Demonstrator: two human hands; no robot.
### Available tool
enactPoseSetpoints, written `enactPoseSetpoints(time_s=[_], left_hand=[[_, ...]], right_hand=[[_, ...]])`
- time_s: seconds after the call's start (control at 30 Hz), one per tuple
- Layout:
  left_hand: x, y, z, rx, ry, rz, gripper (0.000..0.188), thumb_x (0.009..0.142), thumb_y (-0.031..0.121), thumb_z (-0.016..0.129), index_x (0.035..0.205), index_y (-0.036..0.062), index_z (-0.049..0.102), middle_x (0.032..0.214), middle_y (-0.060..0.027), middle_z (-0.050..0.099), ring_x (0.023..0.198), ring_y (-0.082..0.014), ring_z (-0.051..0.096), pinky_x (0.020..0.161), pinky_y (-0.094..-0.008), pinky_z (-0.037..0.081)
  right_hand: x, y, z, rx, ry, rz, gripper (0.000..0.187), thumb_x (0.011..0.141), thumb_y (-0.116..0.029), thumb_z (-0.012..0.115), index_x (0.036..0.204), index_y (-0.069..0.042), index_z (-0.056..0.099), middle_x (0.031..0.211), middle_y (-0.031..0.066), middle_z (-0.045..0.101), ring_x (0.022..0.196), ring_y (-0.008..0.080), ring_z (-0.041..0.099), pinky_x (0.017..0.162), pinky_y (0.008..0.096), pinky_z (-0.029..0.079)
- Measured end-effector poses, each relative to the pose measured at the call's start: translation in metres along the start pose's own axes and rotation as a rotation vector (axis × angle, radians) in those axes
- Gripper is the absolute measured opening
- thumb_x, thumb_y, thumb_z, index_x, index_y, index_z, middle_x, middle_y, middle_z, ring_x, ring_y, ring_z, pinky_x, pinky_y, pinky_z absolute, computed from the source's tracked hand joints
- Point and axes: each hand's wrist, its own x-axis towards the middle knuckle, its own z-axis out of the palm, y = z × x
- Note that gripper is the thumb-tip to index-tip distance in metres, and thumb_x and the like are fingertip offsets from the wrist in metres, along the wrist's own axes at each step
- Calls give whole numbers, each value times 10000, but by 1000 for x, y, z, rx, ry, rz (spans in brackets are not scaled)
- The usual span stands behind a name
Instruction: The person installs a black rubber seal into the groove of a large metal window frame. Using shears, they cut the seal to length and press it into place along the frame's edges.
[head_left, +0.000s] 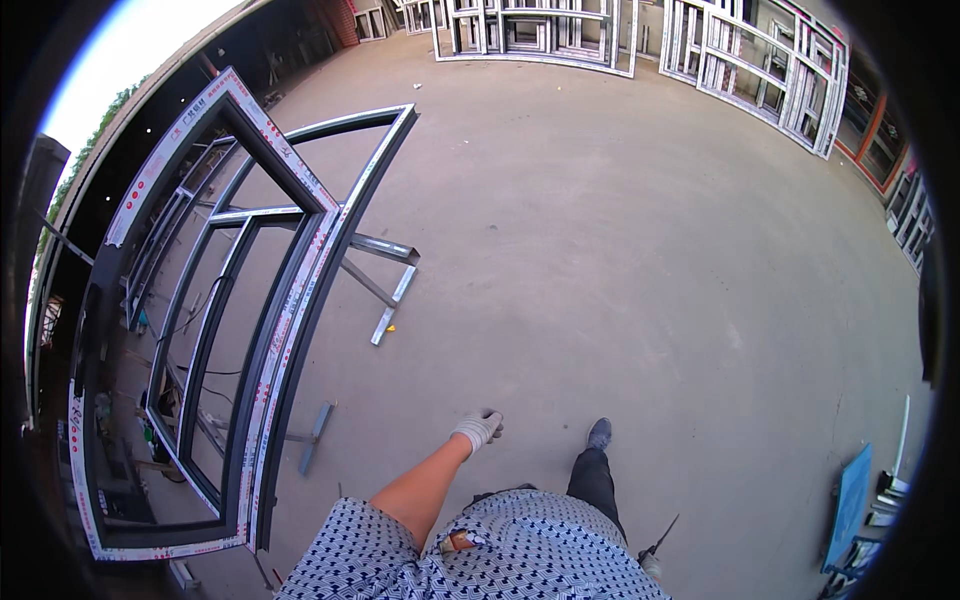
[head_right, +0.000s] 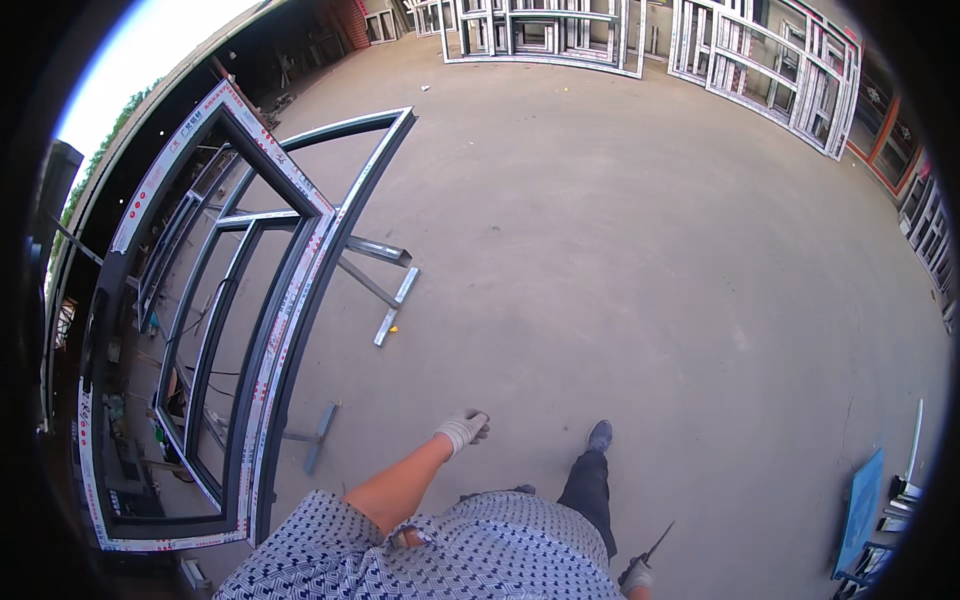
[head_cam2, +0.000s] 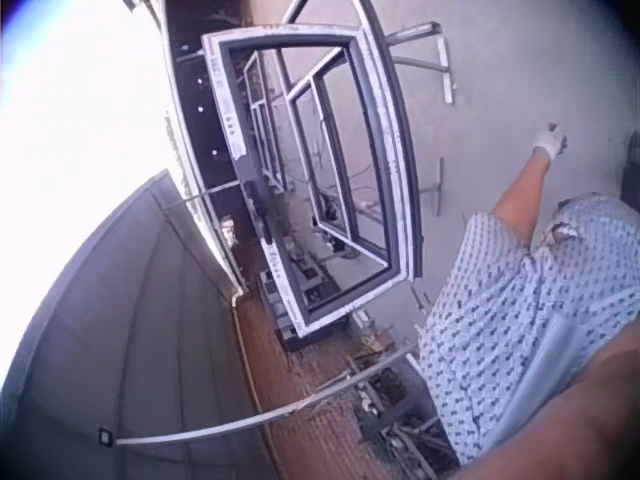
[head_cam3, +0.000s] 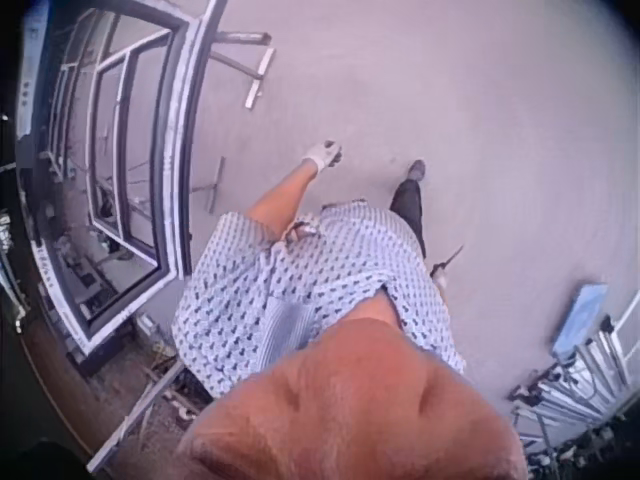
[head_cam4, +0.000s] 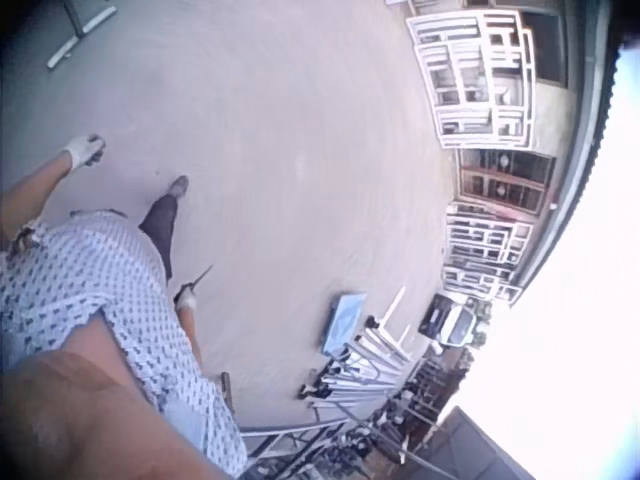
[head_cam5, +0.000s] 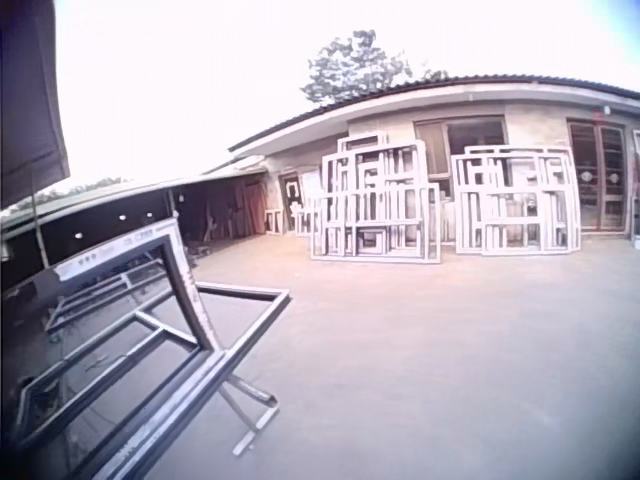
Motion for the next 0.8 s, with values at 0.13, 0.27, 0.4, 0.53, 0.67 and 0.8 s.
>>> enactPoseSetpoints(time_s=[0.13,0.27,0.4,0.53,0.67,0.8], left_hand=[[19,-4,19,-11,126,-194,372,943,294,536,1197,41,635,939,-93,706,775,-185,683,652,-332,548],[31,0,33,-99,178,-313,373,944,297,520,1195,39,618,937,-95,704,768,-189,678,639,-328,541],[31,19,29,-352,297,-302,388,963,317,502,1219,42,599,969,-95,703,796,-190,677,664,-334,541],[59,61,24,-451,367,-335,366,964,314,538,1198,42,609,977,-100,701,845,-206,691,709,-352,557],[112,72,11,-507,395,-359,386,961,307,525,1223,35,608,940,-94,704,766,-184,684,633,-331,540],[186,110,-21,-524,406,-367,375,952,296,539,1195,29,642,909,-95,704,732,-172,679,600,-324,534]], right_hand=[[20,-166,33,-196,-16,-87,282,922,-408,622,761,-202,517,482,-17,369,347,186,386,344,368,279],[43,-339,84,-276,-6,-138,298,917,-423,643,782,-183,528,486,-16,373,343,171,392,335,361,284],[-31,-517,171,-333,-36,-431,191,886,-232,633,775,-155,496,506,-12,370,348,159,376,327,324,303],[-45,-643,258,-419,-108,-558,216,945,-337,622,855,-167,523,516,-19,404,353,152,405,326,319,317],[-85,-687,362,-481,-209,-625,168,945,-270,621,869,-158,522,543,-17,428,364,141,412,329,314,336],[-110,-686,433,-565,-175,-554,129,949,-225,592,869,-146,527,553,-19,436,372,132,423,326,316,341]])
